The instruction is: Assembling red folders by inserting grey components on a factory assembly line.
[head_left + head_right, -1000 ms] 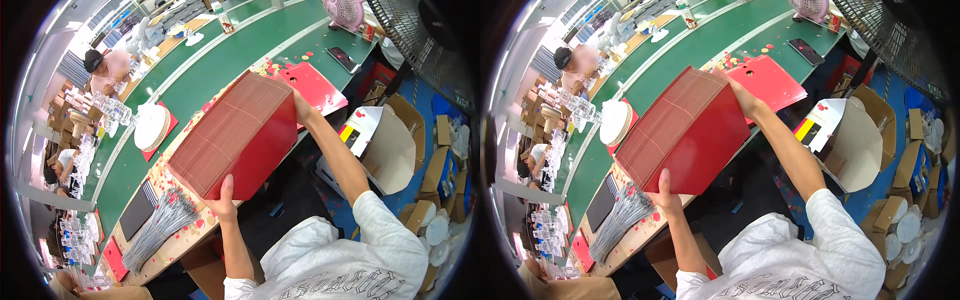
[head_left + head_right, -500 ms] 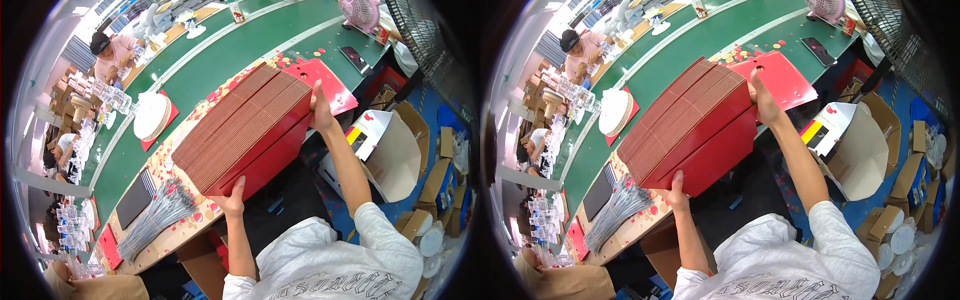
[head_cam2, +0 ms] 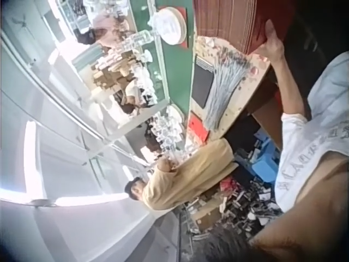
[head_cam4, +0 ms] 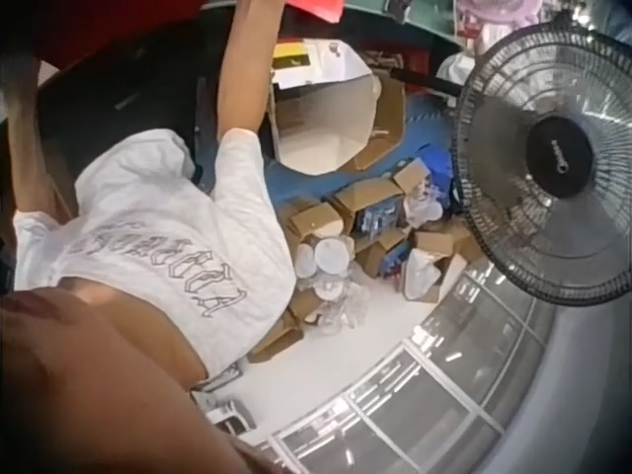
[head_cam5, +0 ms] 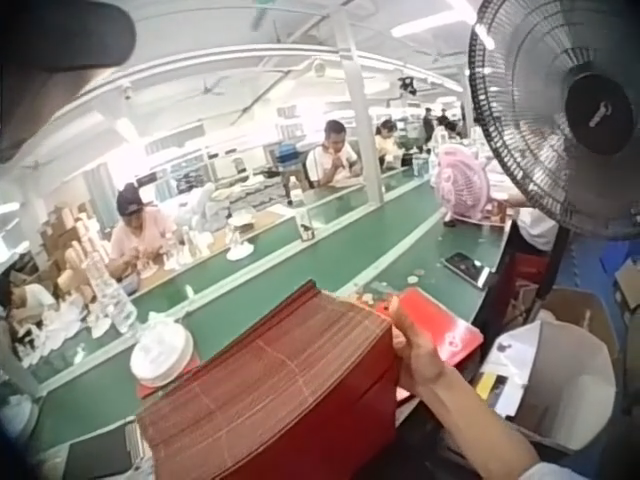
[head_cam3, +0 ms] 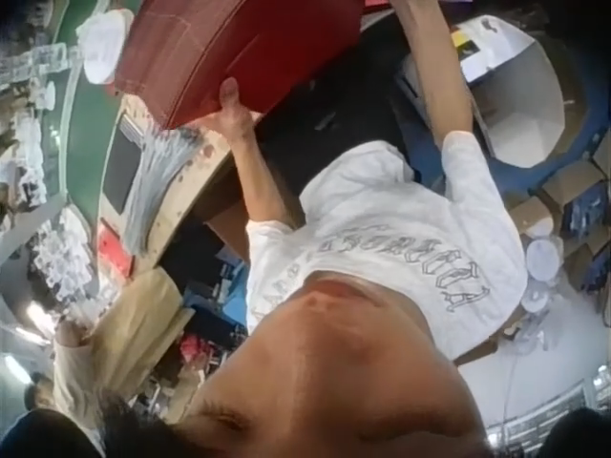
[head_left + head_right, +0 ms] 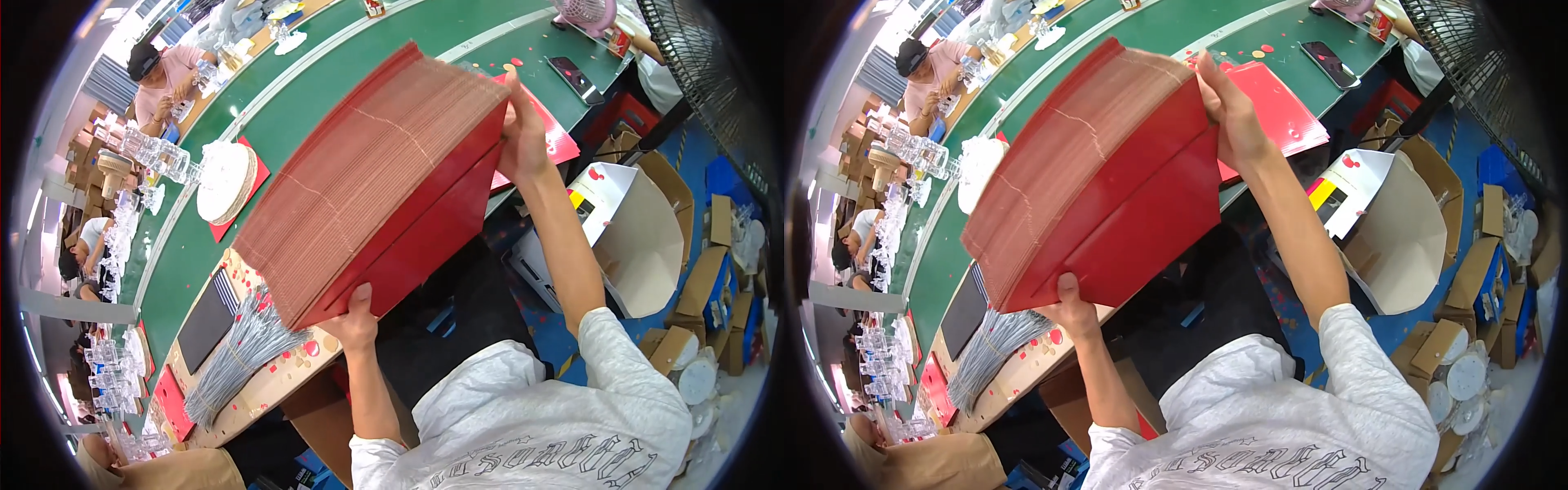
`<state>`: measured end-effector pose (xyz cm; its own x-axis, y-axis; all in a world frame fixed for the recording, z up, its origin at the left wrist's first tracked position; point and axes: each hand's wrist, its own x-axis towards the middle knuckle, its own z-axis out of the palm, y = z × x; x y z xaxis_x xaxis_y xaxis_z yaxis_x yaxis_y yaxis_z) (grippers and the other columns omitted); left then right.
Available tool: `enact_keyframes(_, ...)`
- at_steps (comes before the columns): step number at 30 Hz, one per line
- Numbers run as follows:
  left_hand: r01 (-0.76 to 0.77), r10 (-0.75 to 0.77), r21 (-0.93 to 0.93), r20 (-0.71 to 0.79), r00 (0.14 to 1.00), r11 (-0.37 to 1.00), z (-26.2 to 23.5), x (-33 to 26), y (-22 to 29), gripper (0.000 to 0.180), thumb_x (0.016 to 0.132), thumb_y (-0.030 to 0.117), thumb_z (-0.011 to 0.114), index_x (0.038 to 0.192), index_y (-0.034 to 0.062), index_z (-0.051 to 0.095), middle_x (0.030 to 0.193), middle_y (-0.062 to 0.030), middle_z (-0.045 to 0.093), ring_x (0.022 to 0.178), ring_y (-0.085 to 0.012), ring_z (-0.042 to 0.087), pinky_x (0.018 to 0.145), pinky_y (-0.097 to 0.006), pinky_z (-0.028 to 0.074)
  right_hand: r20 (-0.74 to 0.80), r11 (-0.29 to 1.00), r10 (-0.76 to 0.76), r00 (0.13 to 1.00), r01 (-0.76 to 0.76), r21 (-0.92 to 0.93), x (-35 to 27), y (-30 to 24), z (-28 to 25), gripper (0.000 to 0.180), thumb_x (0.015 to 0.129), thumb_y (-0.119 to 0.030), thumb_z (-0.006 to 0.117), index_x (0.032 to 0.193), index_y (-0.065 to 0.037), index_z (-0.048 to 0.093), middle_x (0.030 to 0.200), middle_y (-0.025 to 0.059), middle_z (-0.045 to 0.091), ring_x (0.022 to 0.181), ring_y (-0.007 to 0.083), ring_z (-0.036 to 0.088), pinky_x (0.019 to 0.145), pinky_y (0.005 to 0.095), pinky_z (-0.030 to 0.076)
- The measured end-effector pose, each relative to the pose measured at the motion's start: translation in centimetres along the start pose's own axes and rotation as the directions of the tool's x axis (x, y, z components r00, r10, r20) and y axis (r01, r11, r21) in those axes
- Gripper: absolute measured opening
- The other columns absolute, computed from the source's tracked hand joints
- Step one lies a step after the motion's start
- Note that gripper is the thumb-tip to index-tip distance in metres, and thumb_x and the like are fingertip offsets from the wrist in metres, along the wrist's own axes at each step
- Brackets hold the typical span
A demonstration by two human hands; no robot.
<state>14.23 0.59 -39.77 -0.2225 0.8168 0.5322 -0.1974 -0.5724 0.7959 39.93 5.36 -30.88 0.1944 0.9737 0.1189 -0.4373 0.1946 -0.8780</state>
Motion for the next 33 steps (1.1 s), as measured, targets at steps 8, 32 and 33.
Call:
enact_keyframes(8, -0.052, 0.052, 0.004, -0.122, 0.991, 0.999, 2.0, 3.4, 1.4, 0.058, 0.079, 0.012, 0.074, 0.127, -0.0052, 0.046, 0.121, -0.0152, 0.058, 0.103, -0.0271, 0.060, 0.096, -0.039, 0.049, 0.174, 0.953, 0.085, 0.981, -0.131, 0.275, 4.3, -3.7, 2.3, 0.056, 0.093, -0.051, 0.047, 0.117, -0.002, 0.059, 0.100, 0.0127, 0.063, 0.086, 0.0211, 0.061, 0.074, 0.0338, 0.051)
enact_keyframes(32, 0.168, -0.186, 0.227, 0.063, 0.980, 0.959, 0.6, -1.8, -2.4, 0.032, 0.075, 0.005, 0.080, 0.103, -0.0058, 0.069, 0.099, -0.0130, 0.070, 0.091, -0.0253, 0.065, 0.089, -0.036, 0.051, 0.159, 0.991, 0.067, 0.985, -0.084, 0.103, 4.1, 7.9, -5.3, 0.080, 0.094, -0.070, 0.040, 0.148, -0.011, 0.040, 0.149, 0.0078, 0.045, 0.136, 0.0257, 0.044, 0.112, 0.0450, 0.037)
enact_keyframes(33, 0.228, -0.240, 0.186, 0.044, 0.970, 0.956, 0.5, -2.1, -2.3, 0.032, 0.075, 0.005, 0.081, 0.102, -0.0057, 0.070, 0.097, -0.0121, 0.071, 0.090, -0.0248, 0.065, 0.089, -0.035, 0.051, 0.267, 0.993, 0.053, 0.962, -0.079, 0.088, 4.6, 8.5, -6.8, 0.085, 0.089, -0.075, 0.043, 0.148, -0.013, 0.039, 0.150, 0.0056, 0.043, 0.136, 0.0247, 0.043, 0.112, 0.0453, 0.038)
